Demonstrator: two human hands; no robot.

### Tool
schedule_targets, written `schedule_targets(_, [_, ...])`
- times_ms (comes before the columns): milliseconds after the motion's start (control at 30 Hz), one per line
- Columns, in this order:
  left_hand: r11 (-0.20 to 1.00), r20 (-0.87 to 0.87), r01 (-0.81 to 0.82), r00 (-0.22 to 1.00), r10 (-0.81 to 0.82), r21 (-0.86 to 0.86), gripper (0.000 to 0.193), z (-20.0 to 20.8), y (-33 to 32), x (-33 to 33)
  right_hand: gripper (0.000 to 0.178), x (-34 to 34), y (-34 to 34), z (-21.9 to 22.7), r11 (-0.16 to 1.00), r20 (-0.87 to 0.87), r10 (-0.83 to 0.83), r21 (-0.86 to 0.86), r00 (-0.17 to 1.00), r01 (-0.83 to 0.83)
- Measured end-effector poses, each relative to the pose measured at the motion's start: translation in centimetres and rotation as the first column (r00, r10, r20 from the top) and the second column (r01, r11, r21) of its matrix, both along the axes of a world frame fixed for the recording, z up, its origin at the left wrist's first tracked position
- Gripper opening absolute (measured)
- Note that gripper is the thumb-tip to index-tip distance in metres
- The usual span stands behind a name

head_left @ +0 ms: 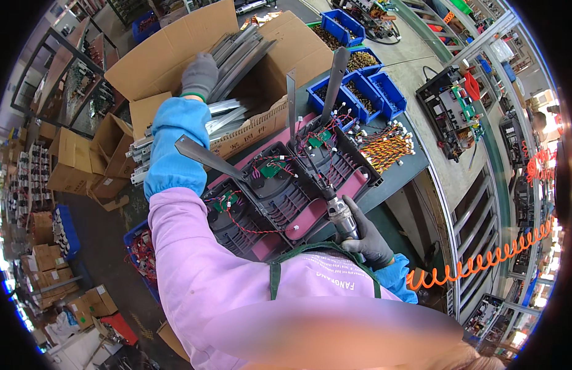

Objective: The person assembles an electronic component by installing a circuit board into a metal and plastic housing, securing it with an electric screwdriver.

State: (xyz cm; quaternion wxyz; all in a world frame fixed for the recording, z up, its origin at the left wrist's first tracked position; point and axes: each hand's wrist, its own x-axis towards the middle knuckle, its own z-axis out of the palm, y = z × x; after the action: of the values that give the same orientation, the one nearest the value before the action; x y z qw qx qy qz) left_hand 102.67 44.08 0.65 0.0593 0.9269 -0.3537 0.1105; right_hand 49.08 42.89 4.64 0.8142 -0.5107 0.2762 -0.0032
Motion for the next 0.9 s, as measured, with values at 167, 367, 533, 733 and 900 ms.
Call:
schedule_targets(167, [0.989, -0.026, 0.147, 0.989, -0.147, -0.007, 0.034, 0.3, -0.4, -1.3, 0.113, -0.1, 0.2, -0.8, 1.0, -0.005, -0.006, 0.016, 1.0, 0.006])
schedule_targets(367, [0.99, -0.042, 0.085, 0.996, -0.081, 0.11, 0.028, -0.4, -1.0, -0.6, 0.114, 0.6, 0.4, -0.2, 0.998, -0.017, 0.042, 0.05, 0.999, -0.041])
schedule_targets(533, [0.999, 0.103, 0.011, 0.995, -0.015, 0.035, 0.03, 1.0, -0.1, -0.3, 0.114, 0.6, 0.5, -0.8, 1.0, 0.017, 0.026, -0.013, 1.0, -0.026])
schedule_targets(733, [0.72, -0.039, 0.069, 0.99, -0.133, -0.691, 0.023, 8.0, 1.9, -1.1, 0.114, 0.3, 0.2, -0.7, 0.999, -0.018, 0.029, 0.025, 0.999, -0.028])
schedule_targets(900, [0.587, -0.011, 0.107, 0.981, -0.194, -0.803, 0.022, 5.8, 3.3, 0.7, 0.114, 0.8, 0.9, -0.2, 0.997, 0.011, 0.074, 0.017, 0.997, -0.074])
